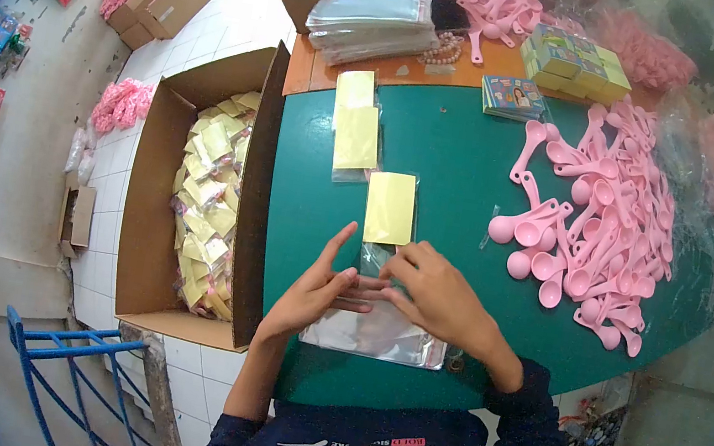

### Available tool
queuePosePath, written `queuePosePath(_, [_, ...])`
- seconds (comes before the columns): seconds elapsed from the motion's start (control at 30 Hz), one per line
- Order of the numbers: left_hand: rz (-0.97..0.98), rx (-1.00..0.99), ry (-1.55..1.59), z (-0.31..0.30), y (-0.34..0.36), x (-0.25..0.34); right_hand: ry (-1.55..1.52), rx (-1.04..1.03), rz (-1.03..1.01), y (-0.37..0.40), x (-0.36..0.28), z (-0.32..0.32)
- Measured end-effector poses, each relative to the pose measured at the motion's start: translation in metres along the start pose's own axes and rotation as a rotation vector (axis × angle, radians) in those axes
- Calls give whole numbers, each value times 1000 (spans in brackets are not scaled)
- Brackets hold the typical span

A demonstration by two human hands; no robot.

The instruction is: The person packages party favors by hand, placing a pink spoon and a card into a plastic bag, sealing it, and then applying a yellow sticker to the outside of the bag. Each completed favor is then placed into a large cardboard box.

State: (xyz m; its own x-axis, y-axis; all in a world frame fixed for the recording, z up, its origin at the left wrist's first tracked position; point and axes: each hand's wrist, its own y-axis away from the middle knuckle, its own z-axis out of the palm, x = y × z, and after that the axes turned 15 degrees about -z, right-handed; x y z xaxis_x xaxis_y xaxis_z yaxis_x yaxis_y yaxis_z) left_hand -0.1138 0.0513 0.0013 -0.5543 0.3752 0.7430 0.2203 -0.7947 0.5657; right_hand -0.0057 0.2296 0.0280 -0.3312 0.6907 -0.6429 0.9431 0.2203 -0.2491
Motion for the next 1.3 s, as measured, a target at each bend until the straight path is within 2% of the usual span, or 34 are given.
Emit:
queuePosePath(0.2, [23, 139, -200, 1, 13, 7, -20, -20, -10, -4, -8, 11])
queuePosePath(0.4, [46, 243, -370, 3, 14, 1, 19, 45, -65, -5, -9, 22])
queuePosePath(0.43, [47, 238, -330, 5, 14, 0, 13, 46, -64, -5, -8, 24])
queuePosePath(0.5, [43, 209, -273, 7, 12, 0, 8, 72, -48, -3, -7, 28])
queuePosePath(0.7, [127, 267, -407, 15, 14, 4, -82, 71, 54, -6, -9, 23])
queuePosePath(0.83, [120, 271, -439, 12, 9, 5, -47, 44, -39, -3, -8, 25])
queuePosePath(0.93, [52, 210, -293, 12, 2, 6, 31, 22, -124, -4, -8, 24])
queuePosePath(1.0, [77, 177, -277, 8, -3, 2, 97, -13, -179, -2, -7, 27])
queuePosePath(1.1, [73, 212, -412, 13, -1, 7, -79, -48, -227, 4, -2, 20])
queuePosePath(1.13, [64, 240, -485, 16, 0, 9, -184, -119, -227, 7, -2, 13])
queuePosePath(1.2, [60, 220, -278, 8, -6, -2, -395, -261, -234, 11, 0, -15])
queuePosePath(1.27, [7, 168, -175, 5, -4, -2, -600, -277, -171, 21, 15, -63])
queuePosePath(1.3, [6, 139, -165, 5, -5, -3, -614, -223, -236, 30, 32, -92])
